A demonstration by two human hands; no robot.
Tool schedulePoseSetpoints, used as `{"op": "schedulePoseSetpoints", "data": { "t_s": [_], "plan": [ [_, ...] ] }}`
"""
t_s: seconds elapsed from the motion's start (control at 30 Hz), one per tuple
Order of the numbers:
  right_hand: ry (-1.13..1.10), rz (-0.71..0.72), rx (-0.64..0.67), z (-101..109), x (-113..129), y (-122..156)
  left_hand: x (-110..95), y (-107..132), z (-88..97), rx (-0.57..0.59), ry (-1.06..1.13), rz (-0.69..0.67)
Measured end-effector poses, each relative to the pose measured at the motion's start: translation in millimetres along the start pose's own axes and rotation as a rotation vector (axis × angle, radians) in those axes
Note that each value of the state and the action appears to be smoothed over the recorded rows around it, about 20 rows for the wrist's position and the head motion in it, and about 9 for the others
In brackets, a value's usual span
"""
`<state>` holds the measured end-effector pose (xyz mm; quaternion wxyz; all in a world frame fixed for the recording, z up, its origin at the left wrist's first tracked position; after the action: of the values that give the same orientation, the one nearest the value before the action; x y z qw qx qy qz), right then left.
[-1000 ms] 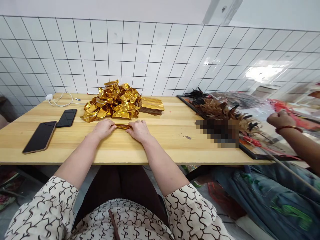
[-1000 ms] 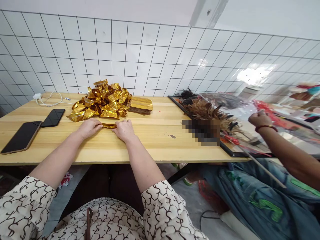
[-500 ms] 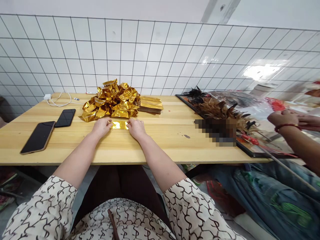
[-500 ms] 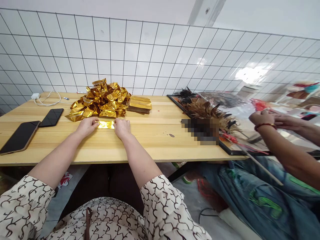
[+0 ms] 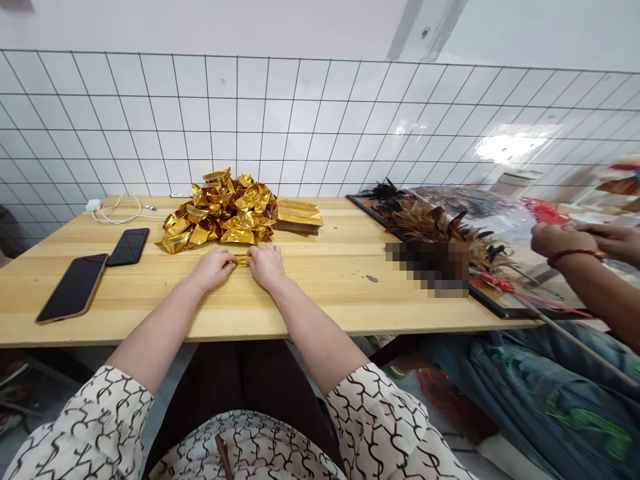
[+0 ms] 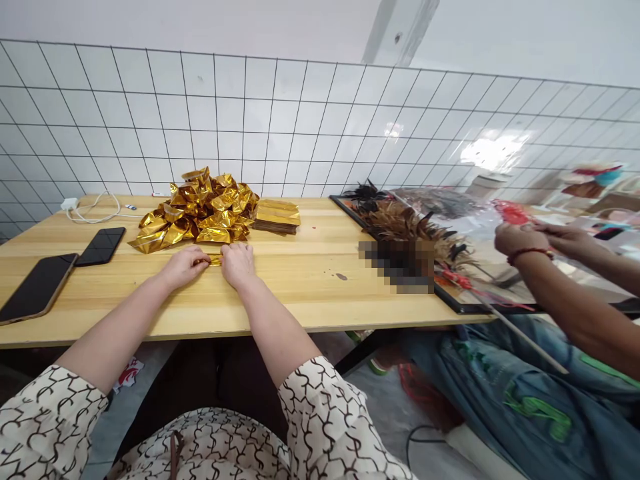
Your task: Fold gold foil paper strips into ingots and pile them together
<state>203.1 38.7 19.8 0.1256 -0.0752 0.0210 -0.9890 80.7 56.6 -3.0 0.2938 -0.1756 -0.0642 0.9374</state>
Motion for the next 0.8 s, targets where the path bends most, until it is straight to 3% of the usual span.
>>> {"op": "schedulePoseSetpoints", "data": {
  "t_s": [0.27, 0.53, 0.63, 0.8],
  "plan": [
    [-0.146, -0.053, 0.085, -6.3, 2.1, -6.3, 8.5, -9.4, 0.2, 0.021, 0.072, 0.203],
    [-0.215, -0.190, 0.137, -1.6, -17.8, -1.8, 16.1, -7.3, 0.2, 0.002, 0.167, 0.248],
    [-0.217, -0.220, 0.158, -1.0, -22.3, -0.7, 17.0, -3.1, 0.4, -0.020, 0.160, 0.207],
    [-0.171, -0.209, 0.165, -0.5, -19.7, -1.0, 2.4, 1.2, -0.5, -0.071, 0.058, -0.002]
  ]
}}
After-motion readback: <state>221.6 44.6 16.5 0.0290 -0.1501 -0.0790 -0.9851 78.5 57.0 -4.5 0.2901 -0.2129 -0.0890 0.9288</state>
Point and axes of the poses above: each hand's wrist, its own y-axis away from the middle knuckle, its own z-axis out of the back of the hand, x = y × z, the point moved 6 cm from there along -y, towards the middle knuckle, and after that the axes turned 9 degrees about x, right-handed, at the moved point
